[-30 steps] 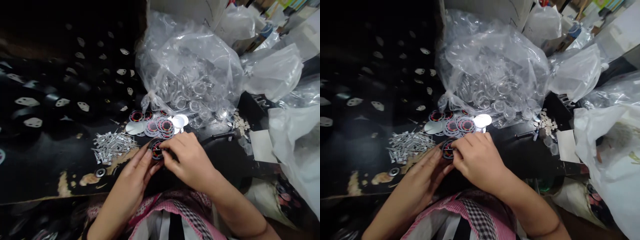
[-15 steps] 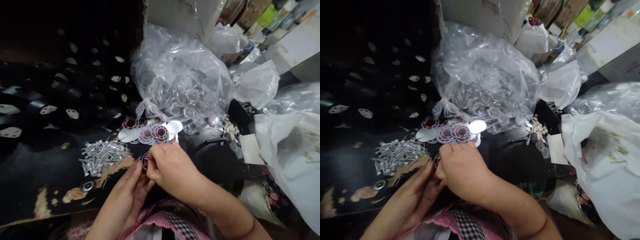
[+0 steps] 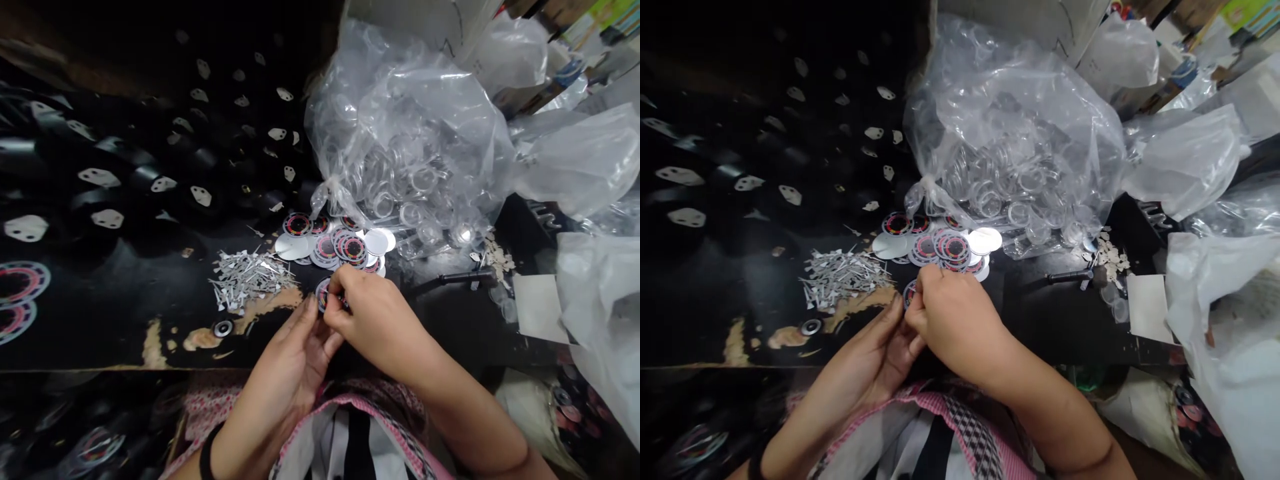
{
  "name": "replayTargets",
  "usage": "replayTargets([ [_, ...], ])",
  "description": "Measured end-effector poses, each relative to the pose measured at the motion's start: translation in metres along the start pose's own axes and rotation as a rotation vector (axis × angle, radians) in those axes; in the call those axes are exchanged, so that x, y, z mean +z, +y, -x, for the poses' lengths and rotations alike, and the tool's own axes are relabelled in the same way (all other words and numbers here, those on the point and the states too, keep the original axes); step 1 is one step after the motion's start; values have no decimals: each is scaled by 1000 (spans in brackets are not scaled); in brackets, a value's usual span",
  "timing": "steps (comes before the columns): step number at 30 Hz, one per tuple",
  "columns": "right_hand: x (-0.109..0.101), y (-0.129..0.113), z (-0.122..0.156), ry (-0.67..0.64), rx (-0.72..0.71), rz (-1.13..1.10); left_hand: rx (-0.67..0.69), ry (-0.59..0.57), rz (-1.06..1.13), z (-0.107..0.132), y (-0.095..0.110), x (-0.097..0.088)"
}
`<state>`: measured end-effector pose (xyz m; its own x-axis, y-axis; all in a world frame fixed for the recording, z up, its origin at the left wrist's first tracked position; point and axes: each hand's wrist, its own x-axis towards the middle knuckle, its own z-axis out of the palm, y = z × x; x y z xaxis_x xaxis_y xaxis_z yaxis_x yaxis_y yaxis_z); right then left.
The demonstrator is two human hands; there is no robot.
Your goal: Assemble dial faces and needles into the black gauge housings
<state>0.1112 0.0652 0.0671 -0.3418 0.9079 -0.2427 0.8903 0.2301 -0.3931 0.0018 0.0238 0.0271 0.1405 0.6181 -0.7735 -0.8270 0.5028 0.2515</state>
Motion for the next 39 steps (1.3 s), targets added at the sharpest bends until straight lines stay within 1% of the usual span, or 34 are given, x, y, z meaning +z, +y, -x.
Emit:
replayTargets([
  [5, 0, 3, -2, -5, -37, -46, -44, 32, 35, 3, 1, 3],
  [7, 0, 4, -2, -10, -40, -74, -40, 39, 45, 3, 0, 2],
  [9, -1, 2, -2, -8, -12, -108, 3, 6, 26, 2, -3, -1],
  [12, -3, -1, 1, 6, 21, -163, 109, -65, -42, -2, -7, -9],
  [14, -6, 3, 3, 13, -25, -205, 171, -76, -105, -4, -6, -14],
  [16, -9, 14, 2, 22, -89, -287, 211, -85, -192, -6, -2, -17],
  [17, -11, 23, 0, 58, -86, -326, 231, -91, -240, -6, 0, -18],
  [18, -13, 34, -5, 132, -39, -337, 242, -97, -279, -7, 2, -18],
  [19, -16, 45, -11, 234, 40, -314, 239, -100, -304, -7, 4, -17],
  [21, -19, 68, -30, 465, 234, -192, 208, -87, -335, -8, 7, -15],
  [22, -21, 78, -40, 525, 283, -137, 188, -79, -342, -9, 8, -13],
  [23, -21, 87, -51, 552, 301, -92, 165, -76, -347, -9, 9, -12],
  [25, -21, 97, -70, 538, 275, -42, 137, -79, -346, -9, 10, -9],
  [28, -18, 103, -82, 524, 237, -31, 113, -105, -307, -8, 12, -9],
  [31, -19, 103, -72, 552, 213, -88, 109, -123, -252, -8, 16, -9],
  [34, -20, 88, -45, 591, 185, -179, 77, -141, -200, -9, 19, -9],
  [35, -18, 79, -35, 570, 150, -249, 60, -151, -186, -9, 20, -8],
  [36, -15, 68, -25, 518, 89, -353, 47, -160, -180, -10, 20, -7],
  [37, -11, 57, -16, 435, 9, -453, 50, -174, -189, -10, 20, -7],
  [39, -2, 36, -1, 318, -127, -536, 117, -224, -265, -10, 19, -7],
])
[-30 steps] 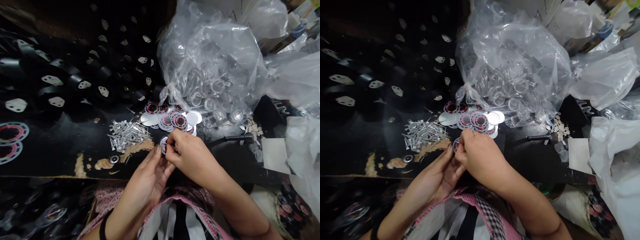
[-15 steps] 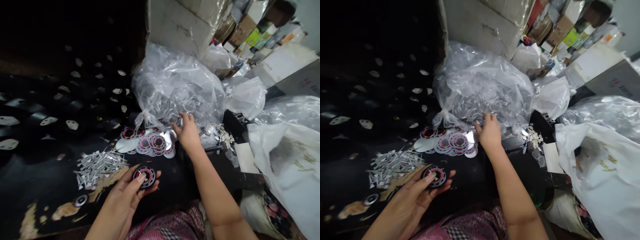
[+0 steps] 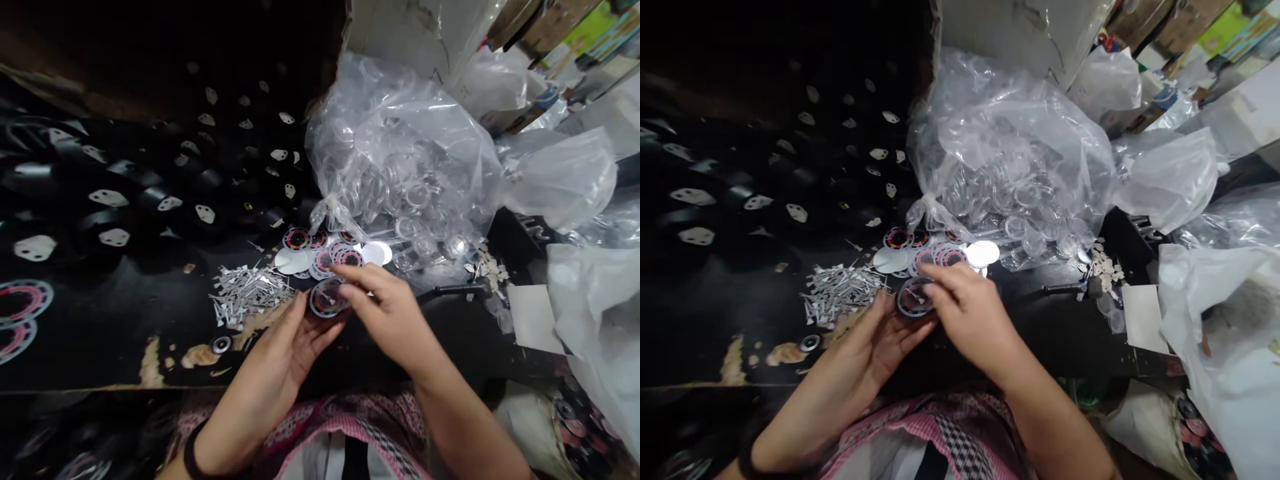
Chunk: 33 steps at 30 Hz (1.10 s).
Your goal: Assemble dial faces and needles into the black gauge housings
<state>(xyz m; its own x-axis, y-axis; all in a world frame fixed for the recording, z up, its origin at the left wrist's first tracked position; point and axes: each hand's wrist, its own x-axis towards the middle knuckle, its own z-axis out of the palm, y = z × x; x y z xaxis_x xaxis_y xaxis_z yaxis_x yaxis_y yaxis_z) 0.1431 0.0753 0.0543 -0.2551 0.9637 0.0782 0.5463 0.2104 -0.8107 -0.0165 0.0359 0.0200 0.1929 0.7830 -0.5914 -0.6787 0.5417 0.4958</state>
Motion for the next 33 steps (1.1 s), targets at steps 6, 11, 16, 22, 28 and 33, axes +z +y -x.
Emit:
replayTargets([
  [6, 15, -16, 6, -60, -54, 88, 199, -59, -295, 4, -6, -8],
  [11, 19, -24, 2, 65, -67, 314, 317, -65, -538, 15, -8, -7],
  [16, 23, -32, 5, 189, -140, 289, 366, -71, -555, 28, -1, 4],
  [22, 18, -48, -10, 232, -160, 136, 415, -45, -451, 34, 13, 18],
  [28, 2, -62, -10, 63, -134, -26, 411, -23, -186, 47, 34, 15],
  [33, -7, -69, 14, -149, -220, 151, 351, -14, -208, 56, 30, 13],
])
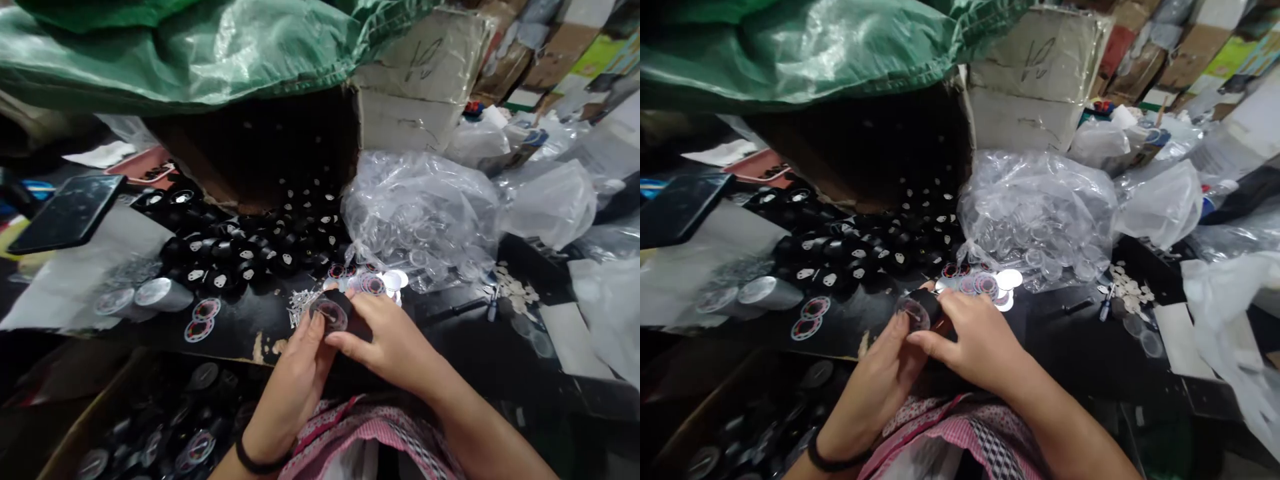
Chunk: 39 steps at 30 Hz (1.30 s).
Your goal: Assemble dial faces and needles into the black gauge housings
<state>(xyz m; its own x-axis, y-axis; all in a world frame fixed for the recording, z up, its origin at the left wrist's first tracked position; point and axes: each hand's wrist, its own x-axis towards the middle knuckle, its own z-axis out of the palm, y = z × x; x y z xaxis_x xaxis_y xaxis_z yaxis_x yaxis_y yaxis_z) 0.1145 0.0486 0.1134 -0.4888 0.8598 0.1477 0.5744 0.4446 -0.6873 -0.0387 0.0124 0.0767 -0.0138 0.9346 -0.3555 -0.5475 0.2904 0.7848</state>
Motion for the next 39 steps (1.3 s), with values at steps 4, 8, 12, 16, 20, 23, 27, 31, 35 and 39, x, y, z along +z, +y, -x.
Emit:
replayTargets([
  [4, -4, -6, 10, -40, 17, 168, 203, -63, -214, -3, -3, 2],
  [8, -10, -13, 15, -141, 4, 233, 444, -52, -517, -8, 3, 4],
  [12, -8, -14, 21, -91, -53, 186, 481, -36, -559, -6, 1, 9],
  [16, 4, -9, 27, 6, -155, 127, 492, 41, -563, 3, -11, 18],
  [20, 23, -14, 24, 23, -189, 117, 506, 174, -601, 12, -12, 10],
  [23, 34, -19, 19, -166, -174, 70, 519, 304, -666, 24, -5, -31],
  [27, 37, -8, 15, -359, -140, -41, 542, 554, -754, 49, 1, -118],
  [31, 45, 5, 18, -278, 43, -71, 585, 674, -846, 44, 20, -164],
  [35, 56, -4, 28, -324, 51, -39, 656, 572, -897, -33, 66, -149],
  [39, 57, -14, 41, -284, 125, 3, 675, 558, -951, -115, 109, -123],
])
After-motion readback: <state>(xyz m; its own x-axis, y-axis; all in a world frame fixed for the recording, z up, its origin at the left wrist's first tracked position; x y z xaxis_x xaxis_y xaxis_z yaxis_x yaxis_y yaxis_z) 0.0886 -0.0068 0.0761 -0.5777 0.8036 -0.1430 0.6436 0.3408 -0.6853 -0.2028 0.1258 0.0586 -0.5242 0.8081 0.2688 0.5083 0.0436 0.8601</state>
